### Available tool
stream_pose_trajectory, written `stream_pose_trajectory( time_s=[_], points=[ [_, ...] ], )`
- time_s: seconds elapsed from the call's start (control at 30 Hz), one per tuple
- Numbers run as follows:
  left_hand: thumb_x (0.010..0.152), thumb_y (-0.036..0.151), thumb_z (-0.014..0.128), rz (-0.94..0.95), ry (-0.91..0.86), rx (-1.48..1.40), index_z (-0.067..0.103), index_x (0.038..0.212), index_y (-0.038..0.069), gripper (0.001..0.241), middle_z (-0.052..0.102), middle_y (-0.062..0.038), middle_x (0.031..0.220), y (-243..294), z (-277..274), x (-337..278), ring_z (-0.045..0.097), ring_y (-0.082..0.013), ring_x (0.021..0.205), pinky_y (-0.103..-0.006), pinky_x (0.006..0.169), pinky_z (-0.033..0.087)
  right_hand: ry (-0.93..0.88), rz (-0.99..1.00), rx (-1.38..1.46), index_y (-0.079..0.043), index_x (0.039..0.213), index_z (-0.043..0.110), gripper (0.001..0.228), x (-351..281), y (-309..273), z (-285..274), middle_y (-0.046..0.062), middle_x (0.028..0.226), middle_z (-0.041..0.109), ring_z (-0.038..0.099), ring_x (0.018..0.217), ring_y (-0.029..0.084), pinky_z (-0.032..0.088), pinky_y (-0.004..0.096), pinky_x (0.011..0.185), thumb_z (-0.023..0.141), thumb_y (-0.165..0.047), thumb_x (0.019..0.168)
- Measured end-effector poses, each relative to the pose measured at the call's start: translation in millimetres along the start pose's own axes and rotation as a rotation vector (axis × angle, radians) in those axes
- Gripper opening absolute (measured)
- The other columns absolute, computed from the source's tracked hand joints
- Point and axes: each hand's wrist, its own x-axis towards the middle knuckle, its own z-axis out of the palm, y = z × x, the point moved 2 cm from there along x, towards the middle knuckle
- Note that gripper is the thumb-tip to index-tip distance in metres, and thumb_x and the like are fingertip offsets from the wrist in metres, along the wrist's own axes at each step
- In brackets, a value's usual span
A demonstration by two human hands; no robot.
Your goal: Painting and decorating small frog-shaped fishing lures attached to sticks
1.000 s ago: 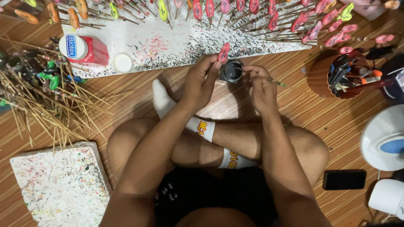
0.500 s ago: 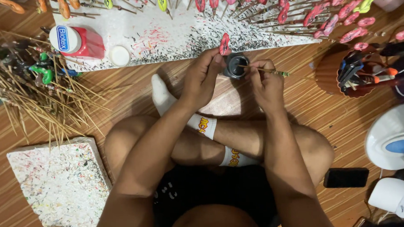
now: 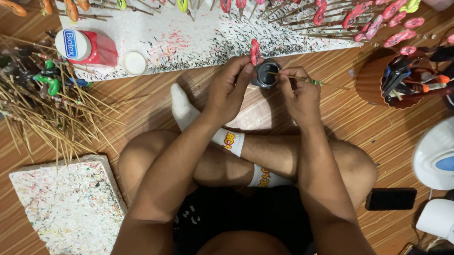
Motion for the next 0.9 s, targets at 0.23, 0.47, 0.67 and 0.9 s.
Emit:
stream_pose_trajectory(
  time_s=[0.23,0.47,0.67,0.9],
  points=[
    [0.108,0.011,0.054,0.107,-0.01,-0.025,0.071,0.114,0.006,0.019,0.067,-0.013,0.089,-3.8,0.2,1.0,0.067,-0.0247,0.088,-0.0377,0.082,0.054,0.032,0.021,0.104,-0.006,0.104,0.076,0.009,-2.3,9.9,3.0,0.014,0.083,0.076,0.072,0.069,0.028,0.051,0.034,0.061,0.068,-0.003,0.101],
    [0.105,0.008,0.059,0.16,-0.031,-0.093,0.072,0.108,0.003,0.014,0.068,-0.012,0.086,15.1,1.9,-0.2,0.067,-0.0217,0.084,-0.0361,0.078,0.055,0.263,0.296,0.963,-0.008,0.104,0.058,0.013,-5.6,2.6,-23.9,0.019,0.083,0.072,0.07,0.063,0.023,0.046,0.023,0.048,0.056,-0.019,0.098],
    [0.105,0.007,0.06,0.198,-0.072,-0.275,0.072,0.108,0.003,0.013,0.064,-0.009,0.094,5.1,16.1,-11.5,0.061,-0.0176,0.092,-0.0359,0.087,0.053,0.319,0.092,1.134,-0.009,0.102,0.051,0.026,-9.6,-20.2,-31.6,0.023,0.079,0.065,0.073,0.07,0.033,0.057,0.034,0.059,0.053,-0.034,0.095],
    [0.105,0.01,0.059,0.221,-0.107,-0.371,0.069,0.102,0.004,0.012,0.061,-0.009,0.095,14.2,17.9,-16.5,0.057,-0.0188,0.094,-0.0382,0.091,0.049,0.342,-0.042,1.099,0.0,0.108,0.056,0.027,-21.4,-69.3,-20.7,0.026,0.094,0.071,0.075,0.104,0.042,0.066,0.052,0.093,0.06,-0.024,0.098]
  ],
)
